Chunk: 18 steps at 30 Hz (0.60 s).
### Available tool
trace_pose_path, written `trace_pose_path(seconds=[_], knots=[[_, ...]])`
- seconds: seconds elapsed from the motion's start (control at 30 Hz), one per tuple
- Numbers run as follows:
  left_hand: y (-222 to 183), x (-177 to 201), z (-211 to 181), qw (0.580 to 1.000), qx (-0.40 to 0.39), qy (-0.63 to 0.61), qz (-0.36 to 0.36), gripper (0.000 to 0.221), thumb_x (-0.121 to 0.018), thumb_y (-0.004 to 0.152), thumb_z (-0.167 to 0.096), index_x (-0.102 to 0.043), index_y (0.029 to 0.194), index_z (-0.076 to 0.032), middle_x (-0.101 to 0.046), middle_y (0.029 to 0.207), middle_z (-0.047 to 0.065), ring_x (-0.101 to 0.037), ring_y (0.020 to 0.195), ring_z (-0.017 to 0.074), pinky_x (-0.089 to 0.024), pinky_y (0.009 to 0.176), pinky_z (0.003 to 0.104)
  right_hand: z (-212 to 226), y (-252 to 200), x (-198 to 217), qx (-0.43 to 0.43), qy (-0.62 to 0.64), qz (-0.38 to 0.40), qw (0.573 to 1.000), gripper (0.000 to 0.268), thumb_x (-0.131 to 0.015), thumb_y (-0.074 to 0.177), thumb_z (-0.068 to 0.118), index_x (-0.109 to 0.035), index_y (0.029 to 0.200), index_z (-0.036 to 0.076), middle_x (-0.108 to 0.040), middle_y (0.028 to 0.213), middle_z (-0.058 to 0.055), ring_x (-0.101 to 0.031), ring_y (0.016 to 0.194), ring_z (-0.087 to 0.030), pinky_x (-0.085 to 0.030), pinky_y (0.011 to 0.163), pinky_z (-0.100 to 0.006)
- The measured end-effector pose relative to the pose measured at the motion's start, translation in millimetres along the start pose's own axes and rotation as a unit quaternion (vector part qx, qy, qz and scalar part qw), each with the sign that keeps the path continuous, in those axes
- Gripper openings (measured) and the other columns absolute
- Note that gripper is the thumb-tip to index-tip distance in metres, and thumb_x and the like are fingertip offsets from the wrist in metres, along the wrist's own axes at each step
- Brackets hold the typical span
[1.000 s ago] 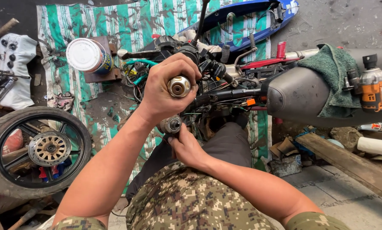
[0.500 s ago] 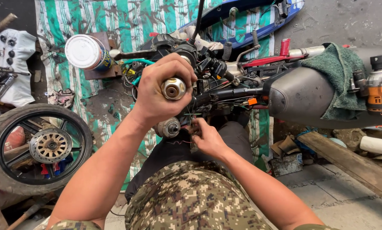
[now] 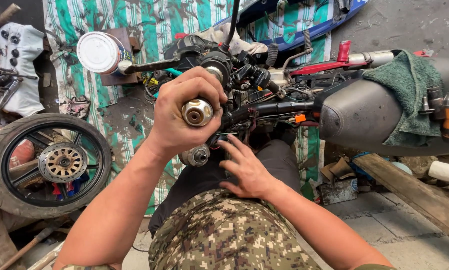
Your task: Detaching the front fork and handlebar assembly from a motorcycle frame while managing electrical wiring.
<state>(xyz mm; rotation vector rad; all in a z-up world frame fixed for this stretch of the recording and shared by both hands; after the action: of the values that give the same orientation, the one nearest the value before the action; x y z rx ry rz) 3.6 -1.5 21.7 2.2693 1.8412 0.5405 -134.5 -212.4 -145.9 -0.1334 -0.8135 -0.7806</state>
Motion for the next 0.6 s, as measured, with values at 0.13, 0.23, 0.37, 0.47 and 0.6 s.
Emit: trace_pose_path(seconds=[0.13, 0.23, 0.37, 0.47, 0.6], knots=[[0.7, 0.2, 0.6, 1.0, 0.0, 0.0, -0.008, 0.023, -0.077, 0.082, 0.01, -0.068, 0.086, -0.011, -0.074, 0.095, 0.009, -0.077, 0.091, 0.0295, -0.06, 0.083, 0.039, -68.5, -6.1, -22.8, -0.104, 0.065, -0.154, 0.98, 0.033, -0.08, 0.092, 0.032, -0.065, 0.11, 0.011, -0.06, 0.145, -0.018, -0.055, 0.141, -0.048, -0.044, 0.12, -0.06], [-0.5, -2.5, 1.5, 1.0, -0.006, 0.0, -0.015, 0.023, -0.077, 0.082, 0.01, -0.069, 0.085, -0.011, -0.074, 0.094, 0.008, -0.077, 0.09, 0.0289, -0.06, 0.083, 0.039, -120.1, 7.7, -33.8, -0.184, 0.011, -0.207, 0.961, 0.05, -0.084, 0.09, 0.014, -0.059, 0.133, 0.005, -0.06, 0.145, -0.021, -0.058, 0.139, -0.045, -0.046, 0.121, -0.056], [-1.5, -1.2, -0.6, 1.0, -0.008, 0.005, -0.021, 0.023, -0.076, 0.082, 0.012, -0.069, 0.085, -0.01, -0.074, 0.094, 0.008, -0.077, 0.091, 0.0285, -0.06, 0.084, 0.04, -161.6, 47.8, -48.2, -0.258, 0.074, -0.134, 0.954, 0.075, -0.085, 0.098, 0.018, -0.052, 0.164, 0.001, -0.064, 0.151, -0.03, -0.058, 0.143, -0.05, -0.044, 0.125, -0.061], [-1.9, -0.3, -2.2, 1.0, -0.013, 0.006, -0.023, 0.024, -0.075, 0.081, 0.012, -0.068, 0.084, -0.01, -0.074, 0.092, 0.009, -0.077, 0.088, 0.0294, -0.061, 0.085, 0.042, -192.7, 56.5, -60.6, -0.303, 0.114, -0.136, 0.936, 0.055, -0.081, 0.105, 0.043, -0.065, 0.152, 0.019, -0.082, 0.111, -0.007, -0.071, 0.122, -0.037, -0.053, 0.11, -0.056], [-1.3, -0.6, -3.0, 1.0, -0.011, 0.008, -0.025, 0.024, -0.074, 0.081, 0.012, -0.067, 0.084, -0.01, -0.073, 0.092, 0.008, -0.077, 0.089, 0.0288, -0.061, 0.085, 0.042, -203.7, 63.8, -58.1, -0.297, 0.068, -0.177, 0.936, 0.043, -0.087, 0.099, 0.053, -0.076, 0.136, 0.034, -0.066, 0.125, 0.001, -0.061, 0.129, -0.03, -0.048, 0.116, -0.046]])
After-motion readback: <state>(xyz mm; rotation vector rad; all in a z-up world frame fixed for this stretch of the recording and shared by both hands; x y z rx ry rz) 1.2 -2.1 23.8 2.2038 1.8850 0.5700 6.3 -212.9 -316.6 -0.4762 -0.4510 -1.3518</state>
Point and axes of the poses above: each hand's wrist, its own y-axis towards the middle knuckle, its own x-axis out of the back of the hand, z = x × y, the point moved 2 cm from there along y, towards the middle knuckle
